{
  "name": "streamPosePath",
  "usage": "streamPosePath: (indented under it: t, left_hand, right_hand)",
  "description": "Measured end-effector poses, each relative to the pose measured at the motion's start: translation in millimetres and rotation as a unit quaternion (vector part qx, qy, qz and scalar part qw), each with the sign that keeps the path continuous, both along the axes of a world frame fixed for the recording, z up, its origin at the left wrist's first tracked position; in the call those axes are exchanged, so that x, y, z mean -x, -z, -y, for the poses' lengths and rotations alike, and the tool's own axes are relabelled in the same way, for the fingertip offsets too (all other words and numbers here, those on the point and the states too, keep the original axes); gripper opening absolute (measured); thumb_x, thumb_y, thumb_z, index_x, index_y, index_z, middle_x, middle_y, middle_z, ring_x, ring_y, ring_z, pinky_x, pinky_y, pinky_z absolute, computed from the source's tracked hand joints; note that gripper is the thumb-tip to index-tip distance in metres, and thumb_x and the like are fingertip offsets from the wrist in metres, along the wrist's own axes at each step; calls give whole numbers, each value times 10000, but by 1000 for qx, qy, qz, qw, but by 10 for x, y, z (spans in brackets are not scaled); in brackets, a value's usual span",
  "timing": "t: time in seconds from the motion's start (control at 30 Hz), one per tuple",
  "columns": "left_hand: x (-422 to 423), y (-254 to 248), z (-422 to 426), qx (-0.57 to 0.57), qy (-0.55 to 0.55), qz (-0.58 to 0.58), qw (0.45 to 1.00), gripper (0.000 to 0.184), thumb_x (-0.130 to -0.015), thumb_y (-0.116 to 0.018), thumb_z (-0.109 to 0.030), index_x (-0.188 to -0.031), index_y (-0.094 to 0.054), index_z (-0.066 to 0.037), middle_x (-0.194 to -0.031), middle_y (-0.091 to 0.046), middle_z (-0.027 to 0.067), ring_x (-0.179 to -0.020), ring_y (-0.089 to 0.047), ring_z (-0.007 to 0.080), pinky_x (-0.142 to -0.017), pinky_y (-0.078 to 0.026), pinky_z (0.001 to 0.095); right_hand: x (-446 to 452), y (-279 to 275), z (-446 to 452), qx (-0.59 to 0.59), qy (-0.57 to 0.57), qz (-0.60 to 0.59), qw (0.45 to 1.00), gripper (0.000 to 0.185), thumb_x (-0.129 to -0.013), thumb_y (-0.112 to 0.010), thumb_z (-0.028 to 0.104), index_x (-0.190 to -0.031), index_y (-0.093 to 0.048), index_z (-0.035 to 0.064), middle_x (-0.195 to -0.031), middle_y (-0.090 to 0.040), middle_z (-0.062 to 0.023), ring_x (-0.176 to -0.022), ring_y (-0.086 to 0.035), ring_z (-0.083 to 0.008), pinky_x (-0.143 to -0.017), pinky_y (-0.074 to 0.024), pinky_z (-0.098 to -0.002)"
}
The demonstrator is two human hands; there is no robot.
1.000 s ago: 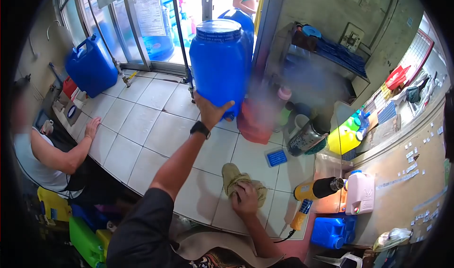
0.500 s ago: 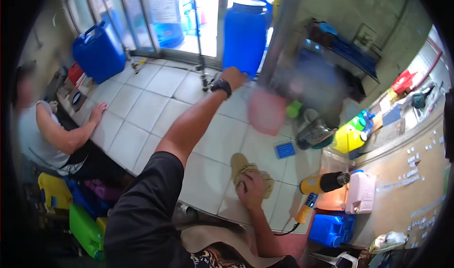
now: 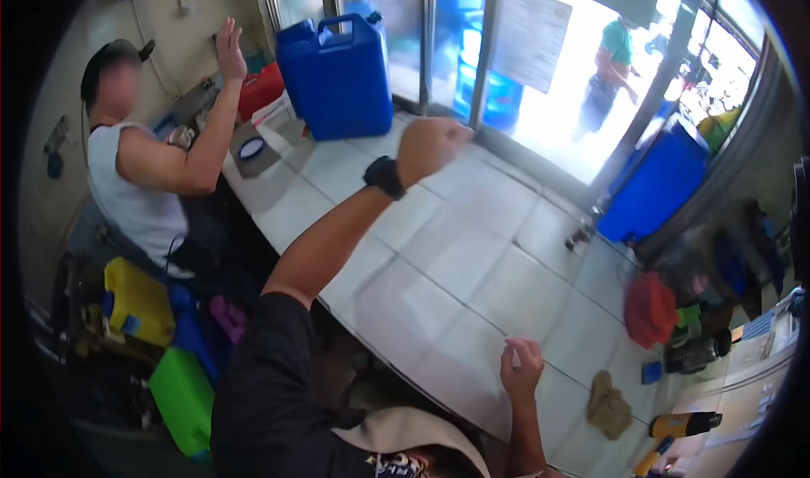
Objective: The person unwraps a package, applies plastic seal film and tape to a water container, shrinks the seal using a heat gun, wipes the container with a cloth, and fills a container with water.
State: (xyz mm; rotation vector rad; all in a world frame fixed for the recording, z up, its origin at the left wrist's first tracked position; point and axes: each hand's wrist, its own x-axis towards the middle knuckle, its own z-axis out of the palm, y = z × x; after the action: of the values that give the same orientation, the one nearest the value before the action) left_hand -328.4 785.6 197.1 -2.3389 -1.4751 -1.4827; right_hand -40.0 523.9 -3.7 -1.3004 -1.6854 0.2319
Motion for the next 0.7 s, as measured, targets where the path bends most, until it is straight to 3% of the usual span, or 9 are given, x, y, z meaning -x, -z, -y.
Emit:
streamPosePath:
  t: [0.03, 0.1, 0.3, 0.4, 0.47, 0.5, 0.57, 0.63, 0.7]
  left_hand:
    - [399, -124, -150, -24, 51, 53, 997, 219, -882, -664, -255, -912, -746, -55, -821, -711, 143, -714, -698, 279, -619, -520, 335]
    - [1078, -414, -410, -38, -51, 17, 998, 273, -913, -624, -294, -877, -739, -49, -786, -693, 175, -717, -693, 317, -611, -520, 357]
    - [2326, -1024, -1502, -43, -114, -63, 991, 377, -957, -523, -344, -813, -710, -51, -863, -690, 184, -801, -651, 388, -695, -505, 462]
    - [2794, -1112, -2293, -95, -77, -50, 991, 365, -984, -467, -342, -924, -694, -63, -990, -689, 196, -923, -641, 407, -787, -504, 487]
    - [3016, -1249, -2734, -111, -64, -81, 988, 423, -1015, -371, -393, -1161, -635, -97, -1151, -658, 199, -1084, -588, 418, -933, -463, 470]
    - [3166, -1244, -2990, -117, -53, -81, 988, 423, -1015, -371, -393, -1161, -635, -97, -1151, -658, 199, -1084, -588, 418, -933, -463, 470]
    - [3369, -1202, -3449, 8, -78, -106, 991, 594, -1013, -237, -541, -1372, -505, -151, -1306, -594, 175, -1248, -500, 391, -1065, -349, 507]
    - [3262, -1274, -3291, 133, -218, -176, 951, 761, -967, -126, -669, -1437, -455, -169, -1365, -558, 166, -1326, -442, 380, -1102, -255, 564]
    - [3285, -1264, -3453, 130, -230, -201, 943, 847, -935, -90, -723, -1419, -491, -156, -1360, -568, 159, -1335, -446, 372, -1086, -234, 612]
  right_hand:
    - [287, -8, -109, 2, 7, 2, 1000, 151, -762, -650, -27, -899, -684, 30, -883, -674, -124, -842, -656, -306, -739, -529, -379]
    - [834, -55, -330, 23, 13, -41, 999, 135, -774, -655, -17, -898, -687, 27, -863, -678, -128, -826, -662, -306, -736, -529, -368]
    - [1822, -196, -821, 62, -8, -45, 997, 111, -795, -651, 5, -891, -696, 38, -858, -682, -132, -807, -666, -294, -726, -527, -360]
    - [2013, -227, -927, 81, 17, -37, 996, 107, -794, -655, 10, -887, -696, 44, -856, -682, -130, -811, -668, -297, -723, -528, -360]
    - [2058, -246, -952, 89, 58, -21, 994, 97, -797, -650, 0, -876, -688, 42, -843, -685, -130, -777, -677, -288, -708, -533, -346]
    - [2075, -212, -945, 83, 69, -24, 994, 97, -797, -650, 0, -876, -688, 42, -843, -685, -130, -777, -677, -288, -708, -533, -346]
    - [2075, -121, -881, 105, 104, -47, 988, 99, -791, -664, 17, -883, -692, 41, -827, -682, -139, -779, -670, -310, -712, -530, -364]
    - [2066, -19, -809, 93, 123, -41, 987, 91, -793, -668, 23, -879, -694, 39, -827, -686, -142, -765, -674, -304, -701, -530, -366]
    - [2089, 37, -752, 122, 147, -61, 980, 81, -798, -667, 30, -873, -696, 40, -835, -691, -139, -767, -679, -295, -696, -534, -360]
